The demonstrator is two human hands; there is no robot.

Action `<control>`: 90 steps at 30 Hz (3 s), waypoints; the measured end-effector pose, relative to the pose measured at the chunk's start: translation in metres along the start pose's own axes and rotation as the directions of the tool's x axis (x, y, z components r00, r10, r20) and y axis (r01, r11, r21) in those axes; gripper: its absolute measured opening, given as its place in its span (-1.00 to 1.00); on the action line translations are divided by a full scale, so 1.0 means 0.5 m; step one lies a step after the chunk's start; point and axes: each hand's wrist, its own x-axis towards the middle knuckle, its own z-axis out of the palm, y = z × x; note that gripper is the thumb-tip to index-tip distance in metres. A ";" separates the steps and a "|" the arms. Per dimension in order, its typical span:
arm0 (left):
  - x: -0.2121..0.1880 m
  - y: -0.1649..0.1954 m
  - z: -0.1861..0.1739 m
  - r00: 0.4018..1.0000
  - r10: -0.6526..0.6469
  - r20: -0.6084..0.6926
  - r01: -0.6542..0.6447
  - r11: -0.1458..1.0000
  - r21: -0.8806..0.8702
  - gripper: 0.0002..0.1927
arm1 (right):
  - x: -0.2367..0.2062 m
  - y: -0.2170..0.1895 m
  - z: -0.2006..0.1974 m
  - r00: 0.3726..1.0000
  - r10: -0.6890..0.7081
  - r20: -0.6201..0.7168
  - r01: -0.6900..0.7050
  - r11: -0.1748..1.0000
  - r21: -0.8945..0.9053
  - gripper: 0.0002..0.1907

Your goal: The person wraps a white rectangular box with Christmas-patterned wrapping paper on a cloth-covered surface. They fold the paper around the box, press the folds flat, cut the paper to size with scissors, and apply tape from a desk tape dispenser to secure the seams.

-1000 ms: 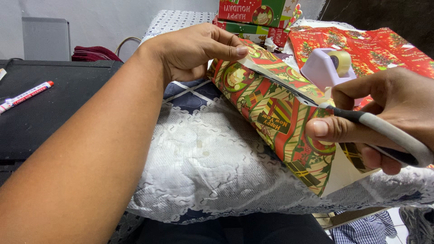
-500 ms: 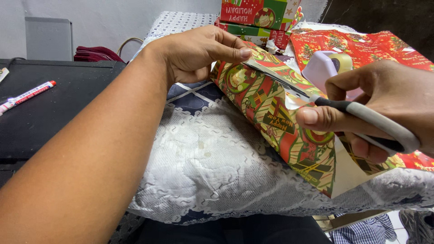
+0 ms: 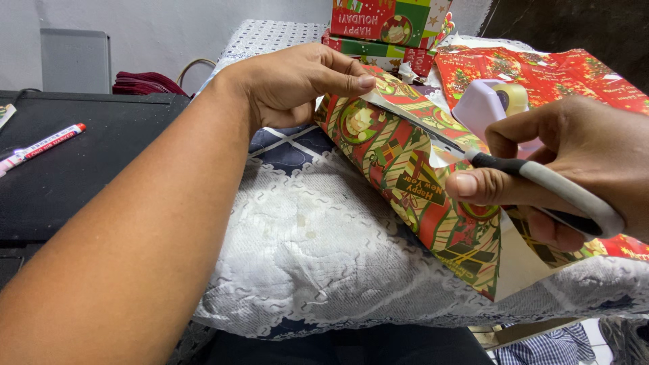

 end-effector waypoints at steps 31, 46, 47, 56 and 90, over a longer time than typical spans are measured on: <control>-0.028 0.013 -0.014 0.994 -0.058 -0.093 0.075 0.978 0.196 -0.81 | 0.008 -0.025 0.000 0.999 0.017 -0.033 -0.021 0.993 -0.120 -0.41; -0.024 0.011 -0.011 0.998 -0.063 -0.028 0.067 0.985 0.162 -0.83 | 0.002 -0.023 -0.007 0.999 -0.028 -0.019 0.027 0.996 -0.083 -0.37; -0.024 0.012 -0.010 0.998 -0.065 -0.023 0.068 0.985 0.159 -0.83 | 0.000 -0.026 -0.006 1.000 -0.012 -0.025 0.011 0.998 -0.062 -0.37; -0.028 0.016 -0.009 0.997 -0.068 -0.036 0.073 0.983 0.170 -0.83 | -0.011 -0.047 0.002 0.998 0.031 -0.046 -0.030 0.999 0.010 -0.38; -0.073 0.016 -0.119 0.897 0.119 -0.425 -0.011 0.969 0.247 -0.90 | 0.189 -0.164 -0.070 0.801 -0.596 0.053 0.568 0.731 -0.379 -0.53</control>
